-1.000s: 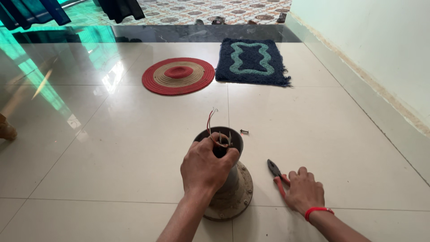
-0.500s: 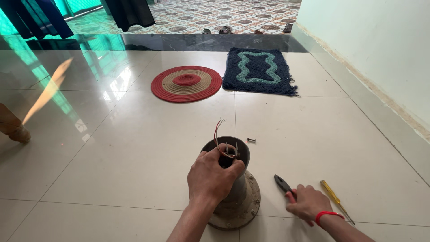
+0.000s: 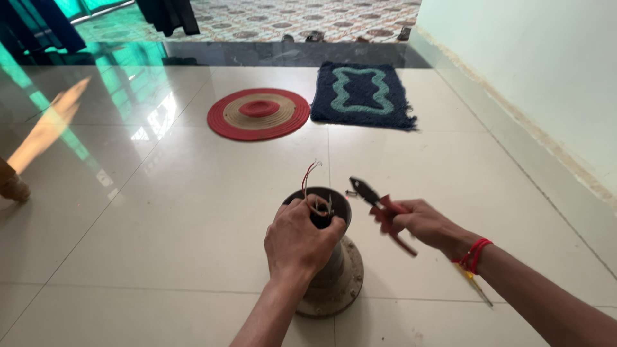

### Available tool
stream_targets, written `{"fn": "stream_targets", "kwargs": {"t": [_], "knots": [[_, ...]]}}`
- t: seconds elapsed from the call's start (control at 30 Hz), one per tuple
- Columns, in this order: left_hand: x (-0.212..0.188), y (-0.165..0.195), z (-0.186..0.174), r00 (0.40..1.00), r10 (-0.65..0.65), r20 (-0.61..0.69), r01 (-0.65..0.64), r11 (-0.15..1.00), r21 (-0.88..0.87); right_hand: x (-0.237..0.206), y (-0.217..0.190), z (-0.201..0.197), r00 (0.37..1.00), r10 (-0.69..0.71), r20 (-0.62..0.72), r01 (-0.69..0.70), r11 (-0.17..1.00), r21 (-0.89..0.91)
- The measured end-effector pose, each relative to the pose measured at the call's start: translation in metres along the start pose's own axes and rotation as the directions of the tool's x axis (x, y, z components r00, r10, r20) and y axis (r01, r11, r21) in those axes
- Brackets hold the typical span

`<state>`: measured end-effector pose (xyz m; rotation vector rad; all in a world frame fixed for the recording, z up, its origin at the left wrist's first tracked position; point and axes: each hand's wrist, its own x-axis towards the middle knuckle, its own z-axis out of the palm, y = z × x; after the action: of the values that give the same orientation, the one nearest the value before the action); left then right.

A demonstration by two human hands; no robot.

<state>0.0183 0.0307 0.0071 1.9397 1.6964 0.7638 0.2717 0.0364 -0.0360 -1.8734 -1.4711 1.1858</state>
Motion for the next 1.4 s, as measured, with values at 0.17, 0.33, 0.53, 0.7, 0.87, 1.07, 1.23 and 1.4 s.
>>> {"fn": "stream_targets", "kwargs": {"t": [0.17,0.33,0.53,0.7,0.87,1.07,1.23,1.4], "knots": [[0.001,0.0,0.005,1.0,0.002,-0.026,-0.002,1.0,0.032,-0.048,-0.051,-0.008,0.974,-0.024,0.226,-0.029,0.973,0.229],[0.001,-0.001,0.008,0.996,0.036,-0.079,-0.033,0.999,0.037,-0.075,-0.082,-0.018,0.941,0.008,0.338,-0.093,0.967,0.236],[-0.002,-0.003,0.005,0.999,0.012,-0.031,-0.011,0.999,0.035,-0.075,-0.094,-0.031,0.932,0.015,0.362,-0.054,0.994,0.096],[0.0,-0.001,0.0,0.995,-0.052,0.09,0.044,0.995,0.085,-0.068,-0.098,-0.034,0.971,0.151,0.187,-0.051,0.891,-0.451],[-0.002,0.001,-0.002,0.996,-0.025,0.085,0.018,0.997,0.079,-0.074,-0.116,-0.029,0.979,-0.005,0.206,0.158,0.657,-0.737],[-0.002,0.002,-0.001,0.998,-0.013,0.06,0.009,0.997,0.076,-0.09,-0.136,-0.019,0.996,0.068,0.058,0.012,0.538,-0.843],[-0.003,0.0,-0.001,0.999,-0.003,0.049,0.0,0.998,0.067,-0.09,-0.127,-0.017,0.975,0.12,0.189,0.058,0.68,-0.731],[-0.002,0.001,-0.003,0.999,-0.006,0.038,0.003,0.998,0.063,-0.086,-0.114,-0.016,0.94,0.193,0.283,-0.007,0.837,-0.547]]}}
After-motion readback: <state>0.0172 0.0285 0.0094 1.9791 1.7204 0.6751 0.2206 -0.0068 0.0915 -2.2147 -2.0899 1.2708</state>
